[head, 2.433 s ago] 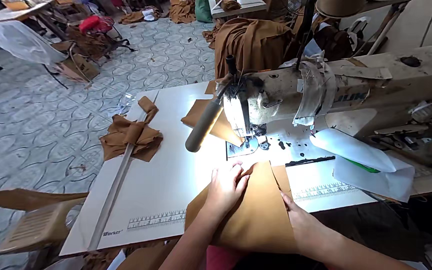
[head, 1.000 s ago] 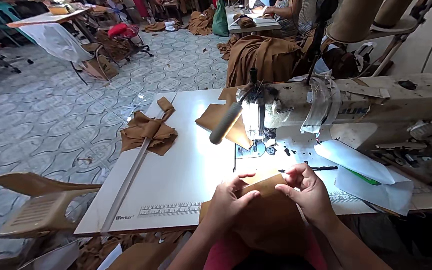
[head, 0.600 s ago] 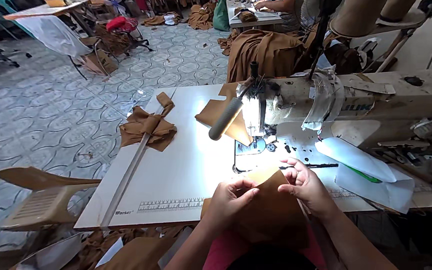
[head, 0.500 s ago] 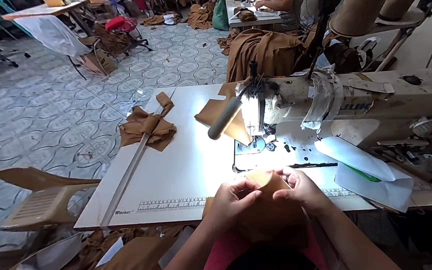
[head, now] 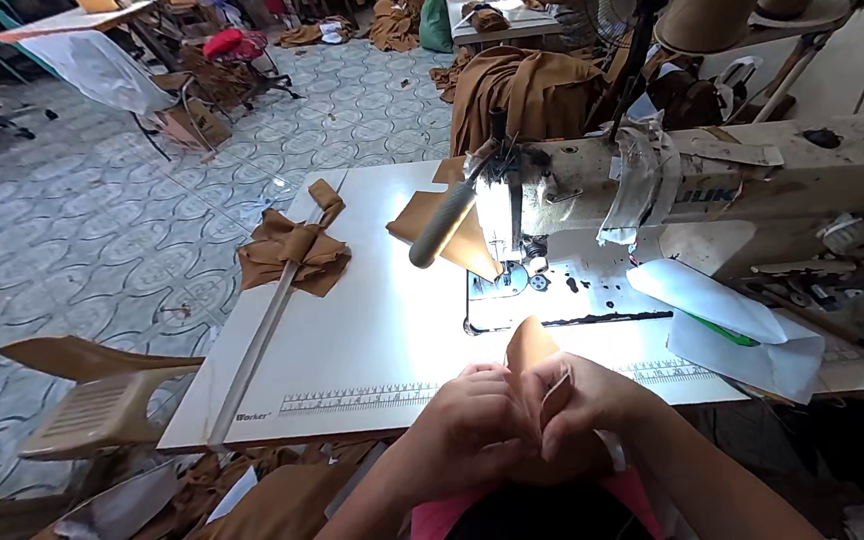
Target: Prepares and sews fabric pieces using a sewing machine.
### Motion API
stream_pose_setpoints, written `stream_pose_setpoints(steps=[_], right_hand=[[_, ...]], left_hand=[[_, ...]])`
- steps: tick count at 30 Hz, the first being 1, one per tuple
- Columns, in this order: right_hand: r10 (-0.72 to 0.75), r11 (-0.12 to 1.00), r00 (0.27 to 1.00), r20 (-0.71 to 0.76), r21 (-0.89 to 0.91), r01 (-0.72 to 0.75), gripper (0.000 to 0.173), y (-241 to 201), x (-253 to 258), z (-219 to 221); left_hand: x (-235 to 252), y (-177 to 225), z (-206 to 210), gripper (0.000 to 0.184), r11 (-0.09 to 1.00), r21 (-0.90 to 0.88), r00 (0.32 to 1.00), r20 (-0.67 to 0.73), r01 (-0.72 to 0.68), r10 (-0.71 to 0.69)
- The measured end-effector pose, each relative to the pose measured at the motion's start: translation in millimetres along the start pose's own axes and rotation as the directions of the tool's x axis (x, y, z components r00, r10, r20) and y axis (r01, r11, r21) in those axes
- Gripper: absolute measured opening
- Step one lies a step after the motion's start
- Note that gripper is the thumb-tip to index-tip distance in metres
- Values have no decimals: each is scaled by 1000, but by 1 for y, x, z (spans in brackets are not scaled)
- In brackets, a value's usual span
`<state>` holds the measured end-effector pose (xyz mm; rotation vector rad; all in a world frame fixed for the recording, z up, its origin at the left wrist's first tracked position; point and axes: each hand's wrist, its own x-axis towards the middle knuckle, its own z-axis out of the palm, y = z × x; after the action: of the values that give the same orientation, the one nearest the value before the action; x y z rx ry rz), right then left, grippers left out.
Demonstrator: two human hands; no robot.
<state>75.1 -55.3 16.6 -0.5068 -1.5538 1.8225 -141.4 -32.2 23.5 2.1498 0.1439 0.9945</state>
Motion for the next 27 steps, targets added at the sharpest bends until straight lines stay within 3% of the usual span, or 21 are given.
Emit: stream_pose_setpoints(steps=[3,5,10,15,18,22,27], right_hand=[[56,997,995,88,45,-60,18,-3,4,6],[105,994,993,59,36,-107,22,-5,3,13],[149,986,979,-138,-55,-158,26,2,-8,24],[190,971,948,-256,-95,-220,14,13,-8,27],[75,989,936,-345,-94,-114,20,21,-5,33],[-147,976,880,-453,-208,56,45,25,0,40],[-224,963,843,-490,-243,114,47,24,-1,41]], left_hand=[[3,9,-6,10,998,50,996,79,-36,32],[0,15,-17,12,996,90,997,74,-25,18],[-25,30,-78,16,988,56,948,-294,143,-121],[-41,31,-92,17,991,-40,932,-337,131,-137],[-44,31,-88,18,989,-78,929,-342,126,-145],[-43,33,-83,18,986,-123,922,-356,116,-153],[-39,34,-82,18,984,-138,922,-353,115,-158]])
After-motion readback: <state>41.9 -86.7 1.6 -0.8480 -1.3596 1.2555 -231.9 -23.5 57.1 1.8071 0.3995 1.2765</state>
